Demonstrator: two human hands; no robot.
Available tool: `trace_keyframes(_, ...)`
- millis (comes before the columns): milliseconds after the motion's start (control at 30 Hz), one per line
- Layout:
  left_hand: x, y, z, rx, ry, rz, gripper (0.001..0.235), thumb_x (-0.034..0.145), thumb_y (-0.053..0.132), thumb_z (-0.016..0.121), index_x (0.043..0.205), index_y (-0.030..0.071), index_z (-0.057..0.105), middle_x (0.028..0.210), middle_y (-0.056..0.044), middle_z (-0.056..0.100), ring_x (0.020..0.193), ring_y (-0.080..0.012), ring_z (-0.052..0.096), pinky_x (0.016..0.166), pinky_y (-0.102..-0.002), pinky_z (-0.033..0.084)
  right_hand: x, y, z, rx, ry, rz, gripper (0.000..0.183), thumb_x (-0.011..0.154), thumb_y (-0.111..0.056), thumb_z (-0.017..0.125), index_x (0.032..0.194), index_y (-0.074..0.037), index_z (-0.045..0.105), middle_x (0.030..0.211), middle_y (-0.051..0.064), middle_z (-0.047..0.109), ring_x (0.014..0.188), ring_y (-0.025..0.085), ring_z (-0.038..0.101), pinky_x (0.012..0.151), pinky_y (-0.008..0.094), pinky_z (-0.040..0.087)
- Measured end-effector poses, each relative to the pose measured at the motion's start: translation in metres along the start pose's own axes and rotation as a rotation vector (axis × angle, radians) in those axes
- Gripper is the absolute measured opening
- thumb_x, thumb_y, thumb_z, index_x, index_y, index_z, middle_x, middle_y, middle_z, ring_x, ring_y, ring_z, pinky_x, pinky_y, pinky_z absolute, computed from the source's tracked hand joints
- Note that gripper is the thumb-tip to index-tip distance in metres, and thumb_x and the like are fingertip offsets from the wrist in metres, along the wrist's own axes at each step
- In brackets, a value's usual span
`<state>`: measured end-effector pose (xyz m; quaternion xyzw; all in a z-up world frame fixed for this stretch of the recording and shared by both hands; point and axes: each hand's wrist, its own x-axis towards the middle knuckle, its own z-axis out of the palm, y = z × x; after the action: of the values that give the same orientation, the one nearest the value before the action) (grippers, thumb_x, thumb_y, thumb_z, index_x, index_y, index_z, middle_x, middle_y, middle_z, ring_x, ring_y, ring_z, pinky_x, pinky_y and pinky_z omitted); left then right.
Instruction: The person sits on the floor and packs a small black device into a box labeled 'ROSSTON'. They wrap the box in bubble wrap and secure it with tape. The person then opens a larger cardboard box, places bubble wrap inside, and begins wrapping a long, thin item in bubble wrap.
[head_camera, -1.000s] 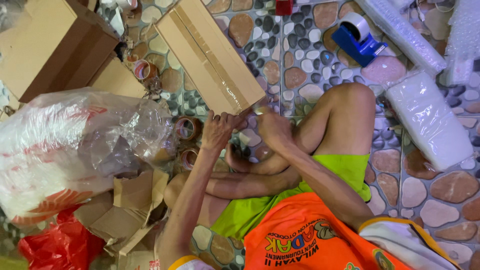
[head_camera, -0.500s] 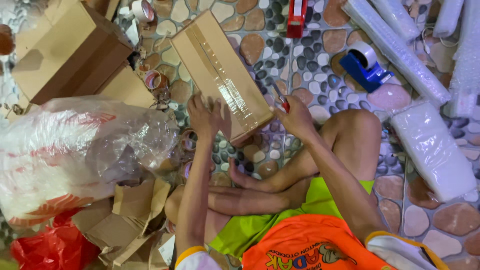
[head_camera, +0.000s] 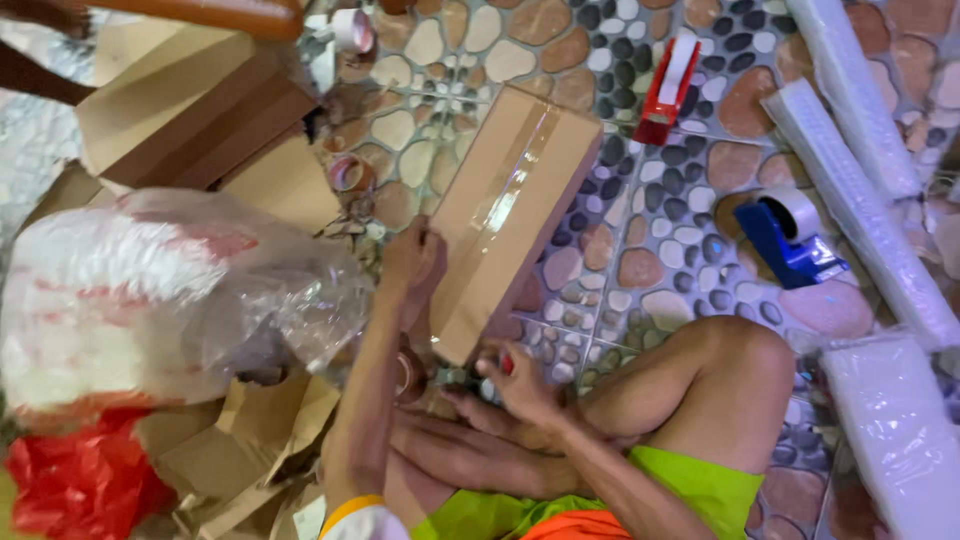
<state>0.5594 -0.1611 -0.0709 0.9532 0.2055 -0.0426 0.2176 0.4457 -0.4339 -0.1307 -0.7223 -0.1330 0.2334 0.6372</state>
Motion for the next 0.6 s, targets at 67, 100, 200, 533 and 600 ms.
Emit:
trace_keyframes(67,0.014,-0.008,0.005,0.116,0.124,0.171,0.037,0.101,0.034,0.054,0.129,0.013,0.064,0.104,-0.021,0.075,0.097,-0.0467,0.07,0.081,-0.058,0.054,-0.007,-0.019,-0.02,0.089,-0.057,0.107,0.037,0.096,-0.035,0.074,0.125,-0.015,0.064,0.099,0.005,0.07,0.079,0.02,0.058,0.074,0.034,0.049)
trace_keyframes(100,0.023,-0.014,0.003,0.232,0.272,0.323,0.036,0.098,0.028,0.061,0.126,0.007,0.067,0.102,-0.018,0.074,0.091,-0.0447,0.068,0.071,-0.055,0.052,-0.008,-0.03,-0.026,0.183,-0.14,0.194,0.043,0.1,-0.038,0.067,0.132,-0.015,0.052,0.098,-0.003,0.061,0.064,0.007,0.043,0.065,0.026,0.042)
trace_keyframes(200,0.058,0.049,-0.013,0.192,0.545,0.564,0.033,0.096,0.025,0.058,0.121,0.009,0.072,0.111,-0.013,0.074,0.092,-0.0385,0.067,0.077,-0.049,0.048,0.023,-0.014,-0.096,0.143,-0.01,0.055,0.019,0.11,-0.024,0.046,0.124,-0.012,0.044,0.111,0.003,0.054,0.103,0.014,0.051,0.099,0.031,0.043)
trace_keyframes(533,0.195,0.113,0.044,0.454,0.139,0.765,0.031,0.09,0.027,0.065,0.12,0.028,0.074,0.121,0.002,0.066,0.116,-0.0249,0.067,0.082,-0.035,0.062,0.227,-0.108,-0.3,-0.62,0.035,0.024,0.021,0.104,-0.032,0.063,0.114,-0.016,0.072,0.086,0.014,0.077,0.092,0.045,0.073,0.08,0.059,0.054)
trace_keyframes(600,0.182,0.104,0.042,0.402,0.139,0.736,0.028,0.098,0.024,0.062,0.124,0.024,0.074,0.132,0.001,0.063,0.129,-0.0256,0.062,0.091,-0.031,0.061,0.253,-0.117,-0.306,-0.674,-0.043,0.075,0.026,0.105,-0.041,0.059,0.127,-0.031,0.069,0.091,0.004,0.079,0.097,0.04,0.074,0.089,0.058,0.054)
